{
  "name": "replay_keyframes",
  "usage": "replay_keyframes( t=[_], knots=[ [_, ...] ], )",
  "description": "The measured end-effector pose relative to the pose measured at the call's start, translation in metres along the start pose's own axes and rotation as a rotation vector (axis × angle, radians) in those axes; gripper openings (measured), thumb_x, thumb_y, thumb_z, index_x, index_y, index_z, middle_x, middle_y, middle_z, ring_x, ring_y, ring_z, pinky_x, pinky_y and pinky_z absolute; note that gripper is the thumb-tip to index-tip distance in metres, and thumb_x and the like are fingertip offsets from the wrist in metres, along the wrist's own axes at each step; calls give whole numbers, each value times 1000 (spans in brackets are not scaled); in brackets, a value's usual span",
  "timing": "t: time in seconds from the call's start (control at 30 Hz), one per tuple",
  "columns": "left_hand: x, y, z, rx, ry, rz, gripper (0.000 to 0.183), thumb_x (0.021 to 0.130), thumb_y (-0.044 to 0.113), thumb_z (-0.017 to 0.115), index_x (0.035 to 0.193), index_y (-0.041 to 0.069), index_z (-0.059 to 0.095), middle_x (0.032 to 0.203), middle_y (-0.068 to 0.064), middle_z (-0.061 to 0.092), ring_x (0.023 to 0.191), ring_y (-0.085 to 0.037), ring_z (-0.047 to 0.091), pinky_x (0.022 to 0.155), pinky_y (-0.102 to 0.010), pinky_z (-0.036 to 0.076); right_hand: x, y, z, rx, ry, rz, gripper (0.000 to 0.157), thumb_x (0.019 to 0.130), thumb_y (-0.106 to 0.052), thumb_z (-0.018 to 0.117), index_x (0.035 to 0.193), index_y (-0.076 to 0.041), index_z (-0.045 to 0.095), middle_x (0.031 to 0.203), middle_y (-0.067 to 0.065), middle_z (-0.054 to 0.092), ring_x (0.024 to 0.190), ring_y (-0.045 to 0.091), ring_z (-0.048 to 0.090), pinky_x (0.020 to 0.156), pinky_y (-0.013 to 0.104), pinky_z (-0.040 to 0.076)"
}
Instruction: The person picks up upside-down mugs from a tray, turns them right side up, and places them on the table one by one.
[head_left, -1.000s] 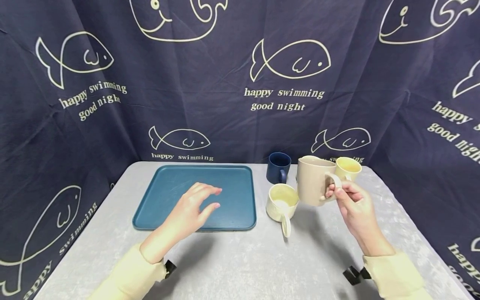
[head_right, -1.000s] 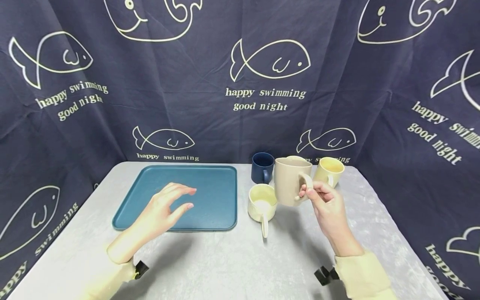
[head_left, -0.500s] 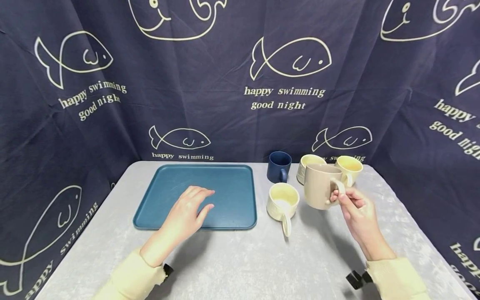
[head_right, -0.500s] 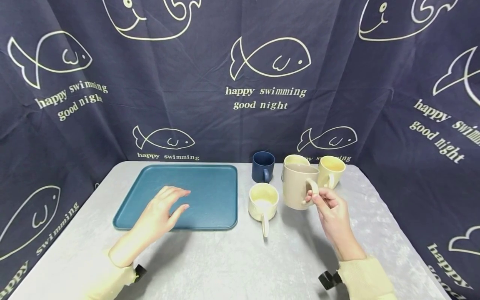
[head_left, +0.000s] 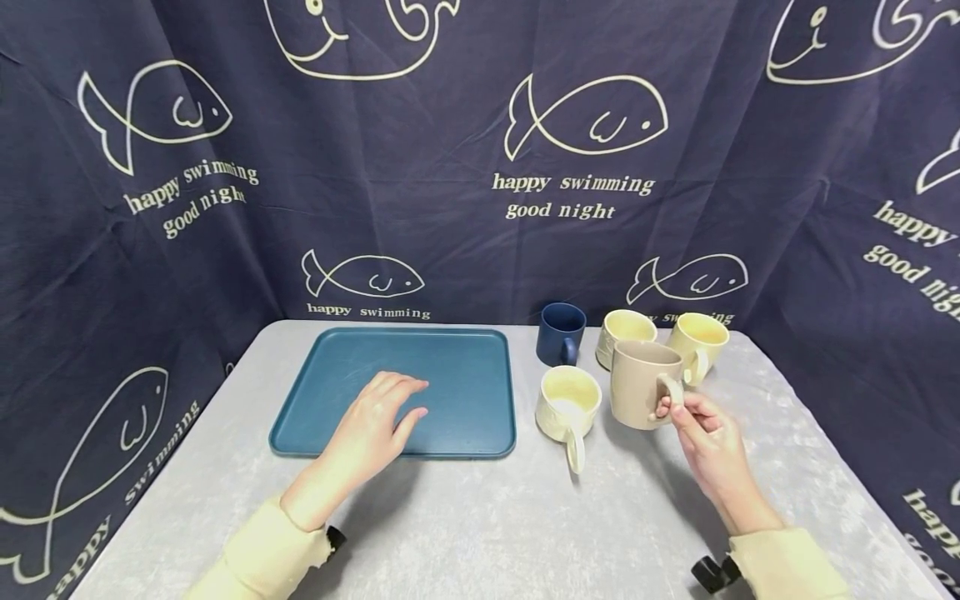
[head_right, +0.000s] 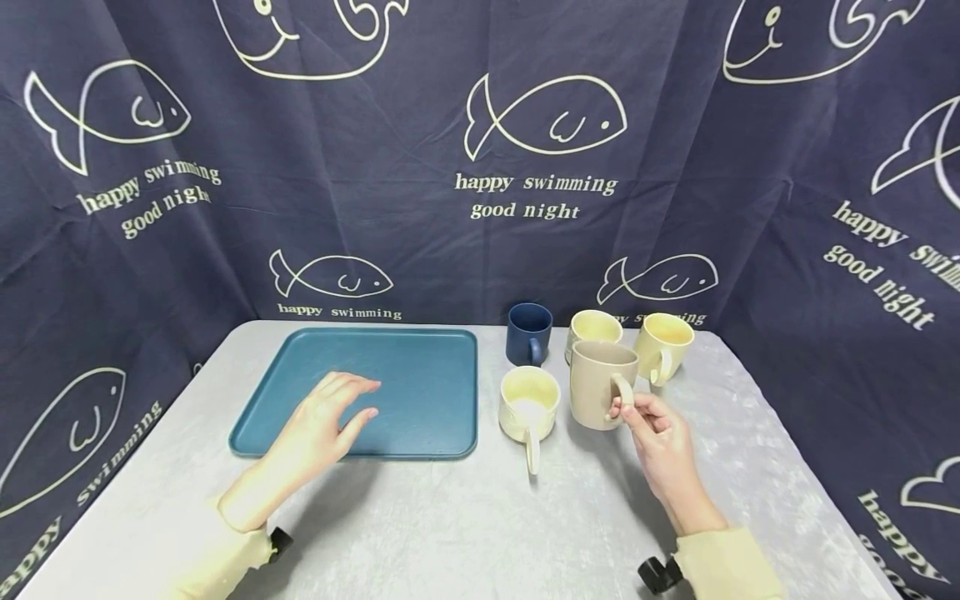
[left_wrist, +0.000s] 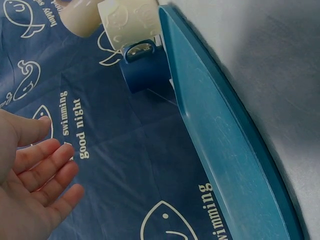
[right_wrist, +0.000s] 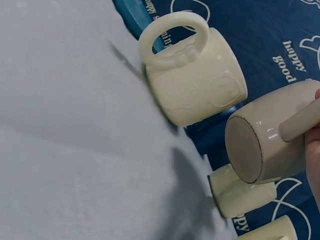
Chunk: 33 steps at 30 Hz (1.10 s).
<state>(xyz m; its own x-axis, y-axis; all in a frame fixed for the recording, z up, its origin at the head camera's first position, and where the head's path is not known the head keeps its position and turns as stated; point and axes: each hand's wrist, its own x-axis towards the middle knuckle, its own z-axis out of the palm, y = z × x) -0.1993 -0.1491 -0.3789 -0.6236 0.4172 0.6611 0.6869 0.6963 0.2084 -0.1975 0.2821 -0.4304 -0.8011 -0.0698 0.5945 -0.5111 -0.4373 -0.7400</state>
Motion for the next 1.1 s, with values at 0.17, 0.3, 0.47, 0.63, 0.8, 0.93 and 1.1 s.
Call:
replay_keyframes(
  t=[0.17,0.3,0.47,0.63,0.8,0.93,1.1],
  knots=[
    [1,-1,0,-1,9,8,29,80,10,73,108,4,66,102,-4,66,100,-21,57,90,-37,45,-4,5,-3,-5,-9,23,31,93,18,32,104,7,60,98,11,67,94,17,63,90,22,48],
    [1,-1,0,-5,5,3,29,81,11,72,108,4,65,102,-3,66,101,-21,57,90,-36,45,-6,8,-4,-18,-7,38,30,93,18,33,103,7,60,96,11,67,93,16,63,90,22,47],
    [2,-1,-1,-8,-5,-4,28,82,12,71,109,4,65,103,-3,66,101,-20,57,90,-36,46,-8,10,-6,-49,7,50,30,93,17,34,102,6,60,95,9,68,94,14,64,89,20,48],
    [2,0,-2,-9,-8,-13,29,82,12,71,109,5,65,103,-3,66,102,-20,57,91,-35,46,-11,13,-10,-105,36,80,32,93,18,34,101,4,62,94,6,69,93,12,65,87,18,48],
    [2,0,-2,-16,-2,-15,29,82,13,71,110,6,65,104,-3,66,103,-20,57,91,-35,45,-15,14,-10,-175,66,110,28,93,16,39,100,3,63,91,3,69,90,10,64,83,17,49],
    [2,1,-3,-19,-3,-21,29,82,13,71,110,6,65,105,-3,65,104,-19,56,91,-34,46,-17,15,-9,-236,111,130,25,93,14,41,98,4,63,89,3,69,87,9,64,79,17,49],
    [3,2,-4,-22,-8,-28,29,83,13,71,111,6,65,105,-3,65,104,-18,56,91,-34,46,-21,15,-8,-262,149,145,22,93,13,43,98,6,63,89,3,69,86,10,63,80,18,49]
  ],
)
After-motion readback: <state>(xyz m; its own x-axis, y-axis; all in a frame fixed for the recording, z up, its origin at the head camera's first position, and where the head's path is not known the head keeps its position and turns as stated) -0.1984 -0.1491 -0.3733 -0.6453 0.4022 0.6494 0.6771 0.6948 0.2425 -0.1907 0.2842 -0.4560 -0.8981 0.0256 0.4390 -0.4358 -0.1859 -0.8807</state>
